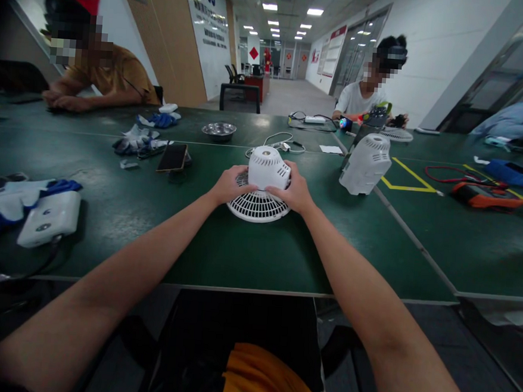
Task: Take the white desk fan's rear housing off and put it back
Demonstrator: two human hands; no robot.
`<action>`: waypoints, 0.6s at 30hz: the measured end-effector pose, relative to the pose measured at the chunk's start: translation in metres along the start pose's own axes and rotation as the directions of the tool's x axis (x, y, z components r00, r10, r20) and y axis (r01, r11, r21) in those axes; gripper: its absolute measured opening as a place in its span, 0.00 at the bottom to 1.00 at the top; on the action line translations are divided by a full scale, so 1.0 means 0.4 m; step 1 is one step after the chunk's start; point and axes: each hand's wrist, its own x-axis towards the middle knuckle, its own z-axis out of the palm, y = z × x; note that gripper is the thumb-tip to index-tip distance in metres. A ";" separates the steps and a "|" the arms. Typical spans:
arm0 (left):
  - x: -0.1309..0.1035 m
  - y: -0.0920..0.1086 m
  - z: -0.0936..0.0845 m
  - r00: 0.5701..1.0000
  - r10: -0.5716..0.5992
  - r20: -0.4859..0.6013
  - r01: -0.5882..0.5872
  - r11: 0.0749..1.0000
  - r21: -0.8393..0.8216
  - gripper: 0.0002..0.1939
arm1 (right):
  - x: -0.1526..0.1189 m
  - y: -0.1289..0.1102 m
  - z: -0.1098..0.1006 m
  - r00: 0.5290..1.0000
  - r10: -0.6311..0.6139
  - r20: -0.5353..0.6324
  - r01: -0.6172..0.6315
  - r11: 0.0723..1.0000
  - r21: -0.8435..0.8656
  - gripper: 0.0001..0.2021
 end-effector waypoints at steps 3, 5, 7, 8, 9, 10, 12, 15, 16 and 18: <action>0.001 0.000 0.001 1.000 -0.004 0.002 0.004 1.000 0.004 0.36 | 0.000 0.000 -0.001 1.000 0.010 0.002 -0.010 1.000 0.014 0.44; 0.002 -0.002 0.002 1.000 -0.010 0.001 0.010 1.000 0.015 0.36 | 0.000 0.002 -0.002 1.000 0.007 0.005 -0.007 1.000 0.025 0.44; 0.003 -0.002 0.003 1.000 -0.013 0.002 0.013 1.000 0.022 0.36 | -0.001 0.002 -0.001 1.000 0.004 0.003 -0.004 0.999 0.039 0.43; 0.004 -0.001 0.003 1.000 -0.009 0.008 0.009 1.000 0.023 0.36 | -0.001 0.003 -0.001 1.000 0.004 0.002 -0.004 0.999 0.048 0.43; 0.006 0.001 0.002 1.000 -0.003 0.014 0.003 1.000 0.023 0.37 | -0.002 0.003 -0.001 1.000 0.007 0.001 -0.007 0.998 0.061 0.43; 0.007 0.004 0.000 1.000 0.006 0.021 -0.007 1.000 0.022 0.37 | -0.002 0.003 -0.001 1.000 0.011 0.002 -0.011 0.997 0.076 0.43; 0.011 0.012 -0.006 0.999 0.030 0.025 -0.031 0.999 0.017 0.38 | -0.003 0.002 -0.001 1.000 0.021 0.010 -0.022 0.993 0.112 0.42; 0.016 0.023 -0.020 0.998 0.052 0.037 -0.052 0.999 -0.004 0.37 | -0.003 -0.004 -0.005 0.998 0.026 0.054 -0.035 0.985 0.171 0.41; 0.018 0.025 -0.025 0.997 0.062 0.053 -0.061 0.998 -0.016 0.38 | -0.002 -0.007 -0.007 0.997 0.020 0.075 -0.034 0.982 0.188 0.40; 0.021 0.026 -0.032 0.991 0.087 0.101 -0.082 0.995 -0.052 0.38 | 0.000 -0.015 -0.011 0.993 0.001 0.118 -0.027 0.977 0.211 0.39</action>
